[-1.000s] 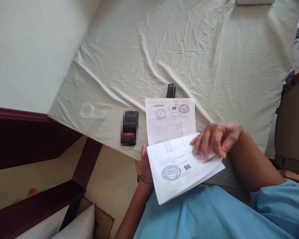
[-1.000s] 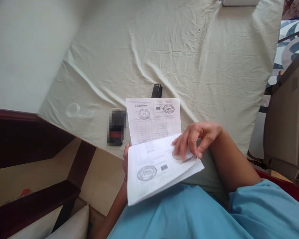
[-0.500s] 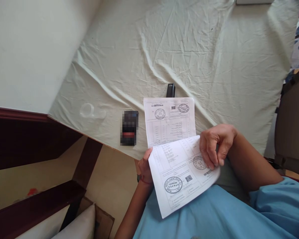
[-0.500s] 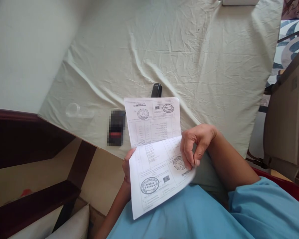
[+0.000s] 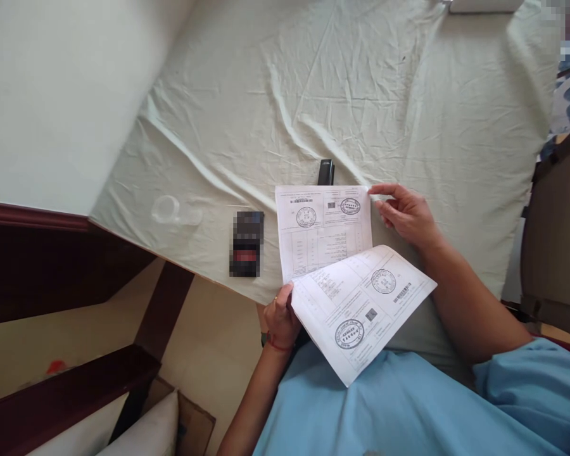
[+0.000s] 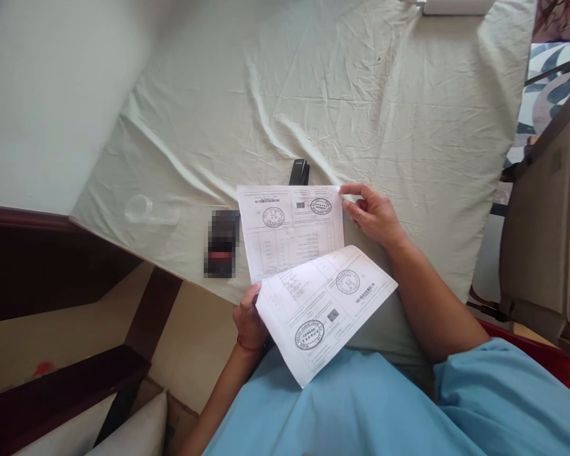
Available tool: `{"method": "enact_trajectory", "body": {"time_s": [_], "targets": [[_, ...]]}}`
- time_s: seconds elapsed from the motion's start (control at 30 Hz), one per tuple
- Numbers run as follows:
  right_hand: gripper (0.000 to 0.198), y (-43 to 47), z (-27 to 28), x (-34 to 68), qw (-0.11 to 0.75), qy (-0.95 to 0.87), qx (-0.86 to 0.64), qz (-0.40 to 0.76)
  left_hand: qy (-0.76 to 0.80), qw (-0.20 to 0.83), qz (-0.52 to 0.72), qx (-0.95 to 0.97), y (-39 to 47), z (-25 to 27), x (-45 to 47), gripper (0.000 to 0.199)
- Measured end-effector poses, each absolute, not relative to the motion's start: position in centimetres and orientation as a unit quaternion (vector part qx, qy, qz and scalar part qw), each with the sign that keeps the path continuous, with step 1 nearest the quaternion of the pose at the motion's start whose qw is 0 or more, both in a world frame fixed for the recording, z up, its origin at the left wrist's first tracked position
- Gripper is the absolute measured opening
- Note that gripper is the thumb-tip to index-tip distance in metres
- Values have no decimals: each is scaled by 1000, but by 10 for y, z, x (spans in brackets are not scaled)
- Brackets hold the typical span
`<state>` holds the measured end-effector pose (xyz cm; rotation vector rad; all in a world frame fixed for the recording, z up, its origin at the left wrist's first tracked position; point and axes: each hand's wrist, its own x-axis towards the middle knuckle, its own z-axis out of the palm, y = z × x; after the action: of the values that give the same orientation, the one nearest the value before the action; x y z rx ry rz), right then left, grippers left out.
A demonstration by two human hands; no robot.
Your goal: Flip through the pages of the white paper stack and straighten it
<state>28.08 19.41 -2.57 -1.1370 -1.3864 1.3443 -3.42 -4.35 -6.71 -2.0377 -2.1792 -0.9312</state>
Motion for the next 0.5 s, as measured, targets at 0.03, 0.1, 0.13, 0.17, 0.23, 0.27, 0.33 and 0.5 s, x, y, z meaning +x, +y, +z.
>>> {"method": "enact_trajectory", "body": {"time_s": [0.03,0.1,0.13,0.17,0.23,0.27,0.33,0.5], "targets": [[38,195,-30,280,431,-561,-463,534,-695,9,-296,-655,-44,-67,-34,26],[52,198,-38,280,425,-565,-471,527,-693,5,-291,-659,-44,-66,-34,26],[58,198,-40,280,421,-567,-475,525,-693,2,-290,-660,-44,-66,-34,27],[61,199,-42,280,417,-568,-477,525,-692,0,-292,-660,-44,-65,-34,27],[64,199,-42,280,421,-562,-475,531,-691,1,-296,-659,-44,-65,-34,26],[63,199,-40,280,429,-553,-471,537,-692,3,-296,-659,-44,-65,-34,26],[59,198,-35,279,454,-531,-459,549,-692,11,-293,-660,-43,-65,-33,24],[24,195,-25,275,483,-515,-459,539,-659,47,-307,-685,-39,-61,-30,27]]}}
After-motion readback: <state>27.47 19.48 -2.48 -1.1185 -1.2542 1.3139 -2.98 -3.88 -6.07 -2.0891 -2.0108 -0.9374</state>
